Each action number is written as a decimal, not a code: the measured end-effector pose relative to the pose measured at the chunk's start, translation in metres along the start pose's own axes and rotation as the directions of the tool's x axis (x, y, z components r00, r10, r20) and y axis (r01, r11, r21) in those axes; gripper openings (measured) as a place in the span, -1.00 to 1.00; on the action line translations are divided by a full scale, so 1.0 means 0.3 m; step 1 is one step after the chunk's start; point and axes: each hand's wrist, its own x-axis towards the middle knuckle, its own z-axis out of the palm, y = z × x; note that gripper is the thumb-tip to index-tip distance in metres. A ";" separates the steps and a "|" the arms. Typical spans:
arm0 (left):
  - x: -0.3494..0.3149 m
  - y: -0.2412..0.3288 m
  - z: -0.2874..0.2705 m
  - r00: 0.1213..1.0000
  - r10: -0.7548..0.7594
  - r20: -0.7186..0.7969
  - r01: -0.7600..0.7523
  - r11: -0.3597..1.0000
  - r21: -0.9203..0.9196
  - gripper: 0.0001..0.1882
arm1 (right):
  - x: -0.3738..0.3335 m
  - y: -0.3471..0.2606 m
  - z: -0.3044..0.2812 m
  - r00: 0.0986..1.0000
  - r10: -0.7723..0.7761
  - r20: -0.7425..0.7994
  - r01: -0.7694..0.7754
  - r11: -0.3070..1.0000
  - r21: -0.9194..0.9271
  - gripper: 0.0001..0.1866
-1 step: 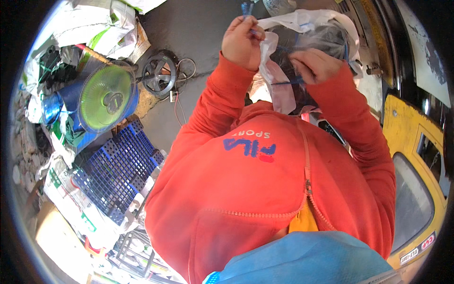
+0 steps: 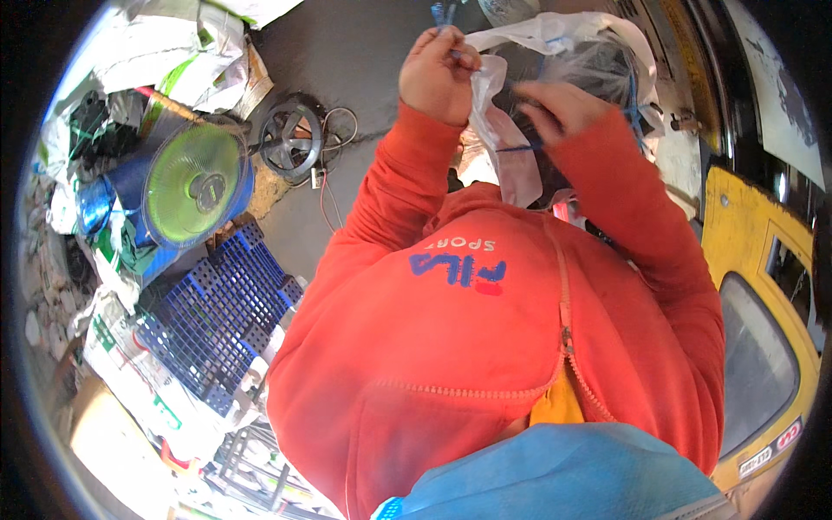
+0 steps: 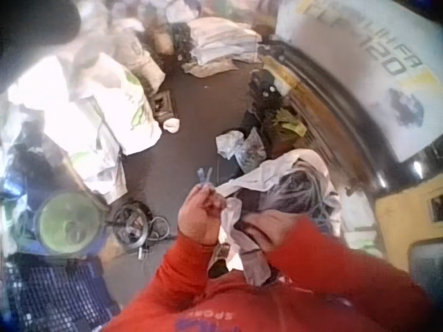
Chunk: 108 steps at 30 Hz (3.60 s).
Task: The person ties a white plastic bag filled with dark items using a blue plastic strap. They repeatedly loop and tighten the strap around the bag, then place the tied bag on a blue plastic chair. Finally, they put on a pair of green gloves.
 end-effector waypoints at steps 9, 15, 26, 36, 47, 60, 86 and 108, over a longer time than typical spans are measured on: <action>-0.016 0.033 -0.032 0.989 -0.054 0.140 0.059 0.998 -0.030 -0.87 | 0.131 0.027 0.316 0.970 -0.007 -0.244 0.009 1.000 0.006 -0.82; 0.038 0.113 -0.068 0.875 0.061 0.481 -0.132 0.984 0.116 -0.89 | 0.116 0.021 0.291 0.934 0.014 -0.357 0.059 0.980 0.192 -0.86; 0.014 0.060 -0.131 0.732 -0.070 0.678 -0.672 0.087 0.735 -0.79 | 0.124 0.035 0.260 0.948 0.149 -0.281 0.059 0.787 0.614 -0.88; 0.091 0.030 -0.176 0.839 -0.192 0.509 -0.332 0.561 0.758 -0.76 | 0.027 -0.057 0.043 0.737 0.567 -0.368 -0.015 0.559 0.829 -0.81; 0.222 0.087 -0.068 0.491 -0.739 0.461 0.239 0.623 0.745 -0.70 | 0.060 -0.212 0.367 0.617 0.469 -0.631 -0.664 0.742 -0.097 -0.80; 0.217 0.078 -0.005 0.504 -0.755 0.420 0.054 0.513 0.857 -0.71 | -0.189 0.069 0.052 0.888 0.324 -0.327 -0.434 0.826 -0.359 -0.77; 0.090 -0.101 0.118 0.802 -0.530 0.275 0.187 0.661 0.727 -0.71 | -0.104 0.117 0.106 0.830 0.557 0.021 -0.552 0.816 0.171 -0.81; 0.309 0.191 0.298 -0.212 -0.550 0.808 -0.579 0.737 0.349 -0.88 | 0.129 -0.247 0.465 0.207 0.555 -0.806 -0.441 0.788 0.430 -0.94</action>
